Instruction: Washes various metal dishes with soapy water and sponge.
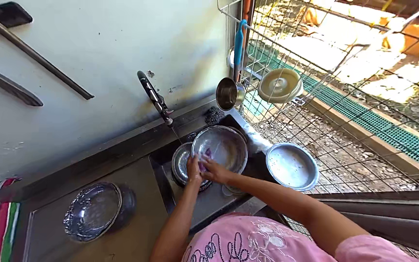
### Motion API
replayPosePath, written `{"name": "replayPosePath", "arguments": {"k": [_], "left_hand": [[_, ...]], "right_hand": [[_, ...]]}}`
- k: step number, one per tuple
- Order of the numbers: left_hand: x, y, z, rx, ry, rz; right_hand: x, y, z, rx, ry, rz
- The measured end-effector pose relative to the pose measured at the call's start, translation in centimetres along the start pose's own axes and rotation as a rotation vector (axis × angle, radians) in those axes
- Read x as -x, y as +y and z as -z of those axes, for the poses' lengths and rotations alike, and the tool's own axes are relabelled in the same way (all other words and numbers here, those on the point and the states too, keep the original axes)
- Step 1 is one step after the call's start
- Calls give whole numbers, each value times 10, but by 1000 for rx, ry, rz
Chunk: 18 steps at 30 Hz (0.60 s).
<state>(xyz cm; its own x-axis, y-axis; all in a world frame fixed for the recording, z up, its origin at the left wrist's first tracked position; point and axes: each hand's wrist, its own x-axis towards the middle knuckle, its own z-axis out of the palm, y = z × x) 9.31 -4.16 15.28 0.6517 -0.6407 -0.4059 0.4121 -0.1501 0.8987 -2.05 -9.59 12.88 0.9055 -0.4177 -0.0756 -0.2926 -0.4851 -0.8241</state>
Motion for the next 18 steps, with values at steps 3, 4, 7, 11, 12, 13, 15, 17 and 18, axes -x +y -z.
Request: {"name": "replayPosePath", "arguments": {"k": [3,4,7,11,12,13,15,17,18], "left_hand": [[-14,17,26,-33,29,64],[-15,15,25,-13,32,85],[3,-12,3,80,-16,170],[10,-6,2,91,-20,221],[6,3,17,67,-25,242],[0,8,30,53,-25,248],[-6,2,37,45,-38,262],[6,-24,19,69,-46,238],[16,-34,7,87,-41,210]], "right_hand": [[21,13,22,350,-313,88],[21,17,28,402,-325,90],[7,-9,26,311,-184,-87],[10,-17,3,216,-93,-140],[20,-1,3,278,-180,-50],[29,18,8,360,-261,42],[31,36,25,466,-351,118],[20,13,23,417,-286,5],[13,-6,14,359,-211,-88]]}}
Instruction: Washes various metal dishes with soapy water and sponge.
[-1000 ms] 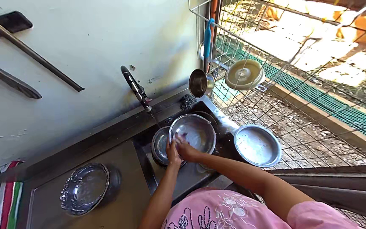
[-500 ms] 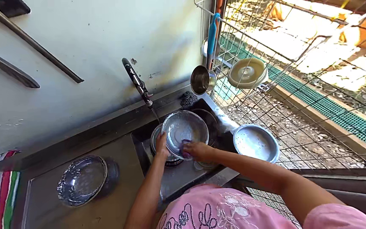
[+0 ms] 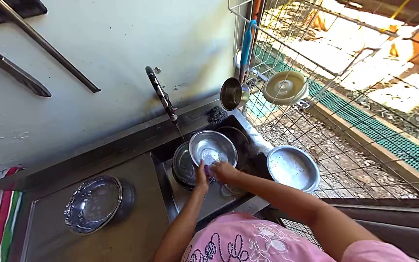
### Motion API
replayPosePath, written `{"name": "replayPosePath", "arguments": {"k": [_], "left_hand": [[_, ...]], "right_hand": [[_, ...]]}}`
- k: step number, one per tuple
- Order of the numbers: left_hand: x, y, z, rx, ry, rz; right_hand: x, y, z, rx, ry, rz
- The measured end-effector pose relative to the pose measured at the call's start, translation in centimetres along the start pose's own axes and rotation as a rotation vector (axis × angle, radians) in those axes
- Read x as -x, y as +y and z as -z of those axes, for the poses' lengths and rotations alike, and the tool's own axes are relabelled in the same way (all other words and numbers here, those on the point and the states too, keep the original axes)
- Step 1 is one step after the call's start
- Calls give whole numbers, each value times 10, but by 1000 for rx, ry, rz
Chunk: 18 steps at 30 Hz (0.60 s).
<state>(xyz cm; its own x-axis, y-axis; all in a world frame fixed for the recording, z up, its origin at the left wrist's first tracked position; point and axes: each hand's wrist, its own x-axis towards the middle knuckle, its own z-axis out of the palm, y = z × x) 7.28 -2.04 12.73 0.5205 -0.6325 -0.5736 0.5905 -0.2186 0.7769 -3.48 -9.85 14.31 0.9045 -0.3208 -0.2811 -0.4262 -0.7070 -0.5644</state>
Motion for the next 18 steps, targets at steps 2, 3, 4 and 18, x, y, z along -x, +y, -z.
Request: {"name": "replayPosePath", "arguments": {"k": [2,3,4,18], "left_hand": [[7,-3,-13,-2,38,-38],[6,7,-6,-28,36,-14],[4,19,8,-54,34,22],[12,14,39,86,29,5]], "right_hand": [[-4,-23,-6,-94,97,-89],[-1,-18,-12,-86,89,-44],[6,-5,-18,-34,50,43],[20,57,12,198,-1,42]]}}
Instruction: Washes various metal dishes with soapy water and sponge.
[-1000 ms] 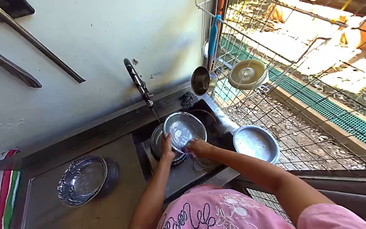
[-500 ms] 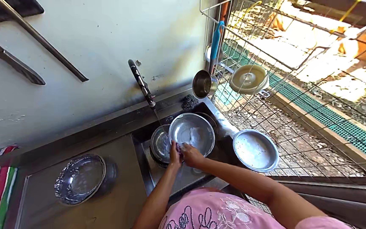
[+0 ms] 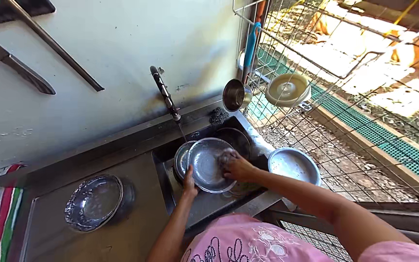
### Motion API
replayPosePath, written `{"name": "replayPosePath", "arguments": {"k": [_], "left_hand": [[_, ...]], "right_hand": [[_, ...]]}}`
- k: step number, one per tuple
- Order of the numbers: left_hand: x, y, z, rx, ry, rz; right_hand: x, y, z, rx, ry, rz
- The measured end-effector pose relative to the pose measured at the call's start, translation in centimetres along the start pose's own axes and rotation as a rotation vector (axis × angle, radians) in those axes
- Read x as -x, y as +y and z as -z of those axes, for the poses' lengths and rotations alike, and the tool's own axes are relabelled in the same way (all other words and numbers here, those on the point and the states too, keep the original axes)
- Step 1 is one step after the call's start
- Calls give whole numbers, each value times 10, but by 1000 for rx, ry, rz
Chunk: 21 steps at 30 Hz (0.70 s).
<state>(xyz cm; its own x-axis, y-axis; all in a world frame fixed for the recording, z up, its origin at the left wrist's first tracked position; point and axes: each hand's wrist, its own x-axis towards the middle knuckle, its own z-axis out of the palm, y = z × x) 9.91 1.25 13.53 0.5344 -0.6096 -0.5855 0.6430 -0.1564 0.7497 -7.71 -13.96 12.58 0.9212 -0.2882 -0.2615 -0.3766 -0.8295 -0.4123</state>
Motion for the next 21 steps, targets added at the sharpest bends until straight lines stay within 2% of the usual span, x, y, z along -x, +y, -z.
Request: {"name": "replayPosePath", "arguments": {"k": [1,3,5,7,9,11,13,15,17,19,21], "left_hand": [[6,-7,-6,-8,-41,32],[15,-20,-26,24,-142,73],[13,-26,-41,86,-180,44],[6,-12,-41,108,-78,-21],[2,6,-21,110,15,-55],[3,12,-3,101,40,-33],[11,1,-3,61,-7,27],[21,-15,-20,72,-78,50],[20,-22,-32,129,-112,16],[10,-14,-29,145,-28,-26],[7,3,-10,135,73,-25]], "right_hand": [[-7,8,2,31,32,-46],[-24,-4,-2,4,92,-109],[-33,-34,-17,-241,178,-32],[-23,-51,-28,-468,105,102],[-9,-46,-16,-321,-104,161],[-3,-19,-10,-77,-74,89],[-14,2,-6,18,24,-26],[-31,-10,-7,-60,65,-116],[-38,-41,-22,-340,147,-52],[-28,-63,-20,-516,2,70],[-12,-56,-10,-298,-204,111]]}}
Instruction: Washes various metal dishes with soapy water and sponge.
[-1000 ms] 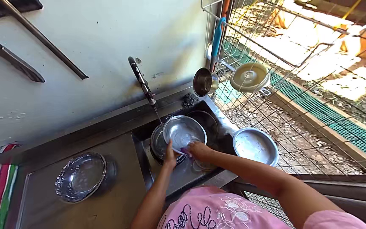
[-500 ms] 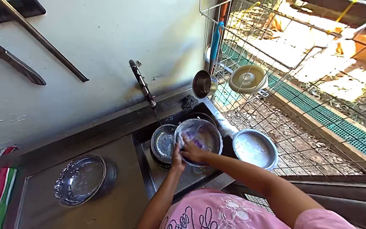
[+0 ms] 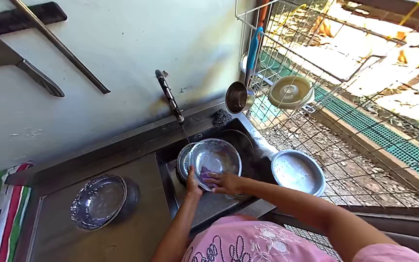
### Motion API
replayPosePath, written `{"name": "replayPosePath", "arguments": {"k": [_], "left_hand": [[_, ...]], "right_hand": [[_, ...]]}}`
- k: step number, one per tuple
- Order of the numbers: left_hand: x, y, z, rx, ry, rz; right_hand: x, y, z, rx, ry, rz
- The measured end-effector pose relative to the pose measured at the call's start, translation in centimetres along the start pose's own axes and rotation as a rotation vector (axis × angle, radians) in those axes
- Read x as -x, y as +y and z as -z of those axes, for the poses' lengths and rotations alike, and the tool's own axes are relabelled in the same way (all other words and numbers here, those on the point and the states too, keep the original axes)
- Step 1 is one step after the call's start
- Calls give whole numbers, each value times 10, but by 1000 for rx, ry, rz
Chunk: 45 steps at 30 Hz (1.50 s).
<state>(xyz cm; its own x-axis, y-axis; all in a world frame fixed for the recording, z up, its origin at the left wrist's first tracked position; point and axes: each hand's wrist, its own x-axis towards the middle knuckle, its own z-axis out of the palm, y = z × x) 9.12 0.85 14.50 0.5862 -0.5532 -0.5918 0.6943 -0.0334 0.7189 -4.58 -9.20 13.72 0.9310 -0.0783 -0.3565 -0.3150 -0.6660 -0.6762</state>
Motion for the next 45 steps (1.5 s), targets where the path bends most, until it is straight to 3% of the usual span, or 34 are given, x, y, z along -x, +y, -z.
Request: {"name": "replayPosePath", "arguments": {"k": [1,3,5,7,9,11,13,15,18,21,24,28,30,32,34,36,41,43,45], "left_hand": [[2,7,9,-6,11,4],[8,7,15,-62,-25,40],[16,-7,6,-88,-125,89],[15,-15,-10,-48,-205,94],[6,-5,-20,-60,-185,74],[-7,12,-15,-143,-157,127],[-18,24,-7,-247,-236,132],[-36,23,9,-343,-379,-15],[-51,15,25,-468,-301,-359],[-41,23,23,-526,-284,-466],[-22,32,11,-644,-279,-505],[4,27,-18,-783,-270,-536],[12,20,-21,-813,-286,-557],[19,21,-17,-889,-282,-654],[30,22,-16,-920,-285,-735],[43,28,-17,-935,-313,-671],[34,45,-9,-1001,-418,-618],[47,59,-8,-1047,-443,-585],[62,64,-3,-1012,-419,-643]], "right_hand": [[8,10,5,124,-17,-42],[11,43,15,276,130,-97],[-1,50,22,295,218,-164],[-18,32,11,103,308,-89],[-19,3,3,-166,252,37],[-7,-16,2,-281,160,112],[10,-16,10,-347,210,184],[28,-7,29,-578,357,222],[45,6,67,-1033,557,53],[44,22,93,-1217,803,-68],[36,18,90,-1056,899,-33],[8,-38,38,-182,881,138],[-2,-46,26,79,941,179],[-3,-31,49,-108,893,64],[-9,-3,75,-510,890,-85],[-15,10,77,-744,907,-163],[-5,-51,31,-87,882,260],[-2,-38,50,-290,841,225],[-3,-10,82,-724,774,113]]}}
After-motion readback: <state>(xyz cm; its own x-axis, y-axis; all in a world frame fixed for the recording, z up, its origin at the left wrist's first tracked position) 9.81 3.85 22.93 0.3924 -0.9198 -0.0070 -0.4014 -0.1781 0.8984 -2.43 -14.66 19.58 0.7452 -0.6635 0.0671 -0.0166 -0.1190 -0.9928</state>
